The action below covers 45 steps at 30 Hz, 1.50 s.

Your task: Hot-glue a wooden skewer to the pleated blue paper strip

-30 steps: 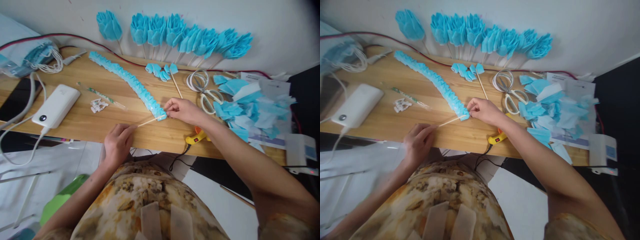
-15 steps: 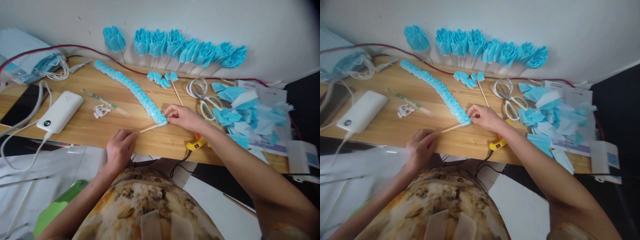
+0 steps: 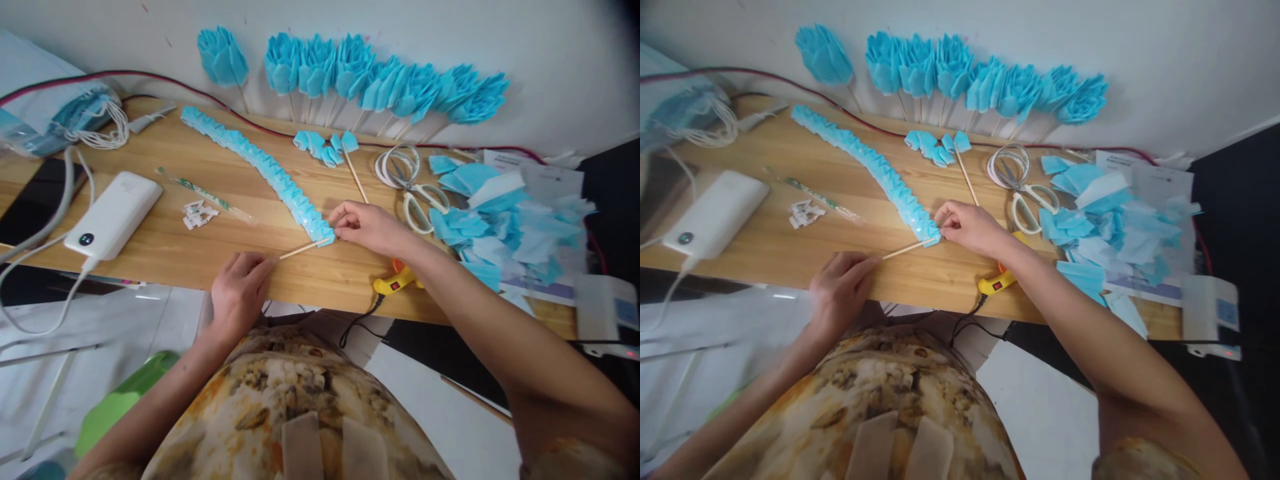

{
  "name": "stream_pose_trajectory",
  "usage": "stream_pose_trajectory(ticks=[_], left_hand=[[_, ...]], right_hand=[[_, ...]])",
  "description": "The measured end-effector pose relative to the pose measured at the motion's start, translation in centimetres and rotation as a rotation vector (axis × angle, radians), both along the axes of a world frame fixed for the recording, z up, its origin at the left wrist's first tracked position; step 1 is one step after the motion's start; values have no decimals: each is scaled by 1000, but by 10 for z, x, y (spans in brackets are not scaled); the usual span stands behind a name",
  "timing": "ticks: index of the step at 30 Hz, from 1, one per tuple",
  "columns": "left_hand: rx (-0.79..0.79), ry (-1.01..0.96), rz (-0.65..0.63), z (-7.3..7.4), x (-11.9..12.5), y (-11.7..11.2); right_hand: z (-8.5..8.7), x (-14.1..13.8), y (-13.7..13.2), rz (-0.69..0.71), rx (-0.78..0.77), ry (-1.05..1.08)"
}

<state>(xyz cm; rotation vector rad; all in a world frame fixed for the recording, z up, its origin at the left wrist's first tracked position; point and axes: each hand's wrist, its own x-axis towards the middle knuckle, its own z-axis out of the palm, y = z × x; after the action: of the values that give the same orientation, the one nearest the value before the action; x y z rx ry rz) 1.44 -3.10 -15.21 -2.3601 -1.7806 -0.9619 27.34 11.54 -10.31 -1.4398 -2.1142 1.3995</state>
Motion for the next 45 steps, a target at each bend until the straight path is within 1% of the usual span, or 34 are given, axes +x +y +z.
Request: stream_pose_trajectory(ticks=[3,6,9,11,14,18,21,25,32,36,39,41,45], left_hand=[[33,33,10,-1,0,1],[49,45,3,-2,0,3],[59,50,6,-2,0,3],[64,58,9,-2,0,3],[52,59,4,-2,0,3],[48,50,7,-3,-1,3],[56,57,3,-3,-1,3],[53,62,-1,-2,-1,3],[50,80,-17,-1,-2,4],[49,104,-23,-1,-2,4],[28,95,-18,-3,-4,4],[4,72,-21,-4,-7,4],[-13,66,-64,-4,-18,3]], right_hand=[[-2,3,1,-6,-35,86],[-3,5,1,-48,-119,164],[-3,6,-1,-97,-214,161],[-3,6,-4,-121,-241,156],[-4,7,-6,-137,-197,172],[-5,8,-6,-114,-166,181],[-4,7,-7,-105,-186,173],[-1,4,-10,-135,-236,167],[3,2,-15,-154,-234,173],[2,2,-18,-129,-204,173],[4,8,-18,-100,-160,146],[9,15,-18,-106,-56,83],[23,31,-22,-115,205,-24]])
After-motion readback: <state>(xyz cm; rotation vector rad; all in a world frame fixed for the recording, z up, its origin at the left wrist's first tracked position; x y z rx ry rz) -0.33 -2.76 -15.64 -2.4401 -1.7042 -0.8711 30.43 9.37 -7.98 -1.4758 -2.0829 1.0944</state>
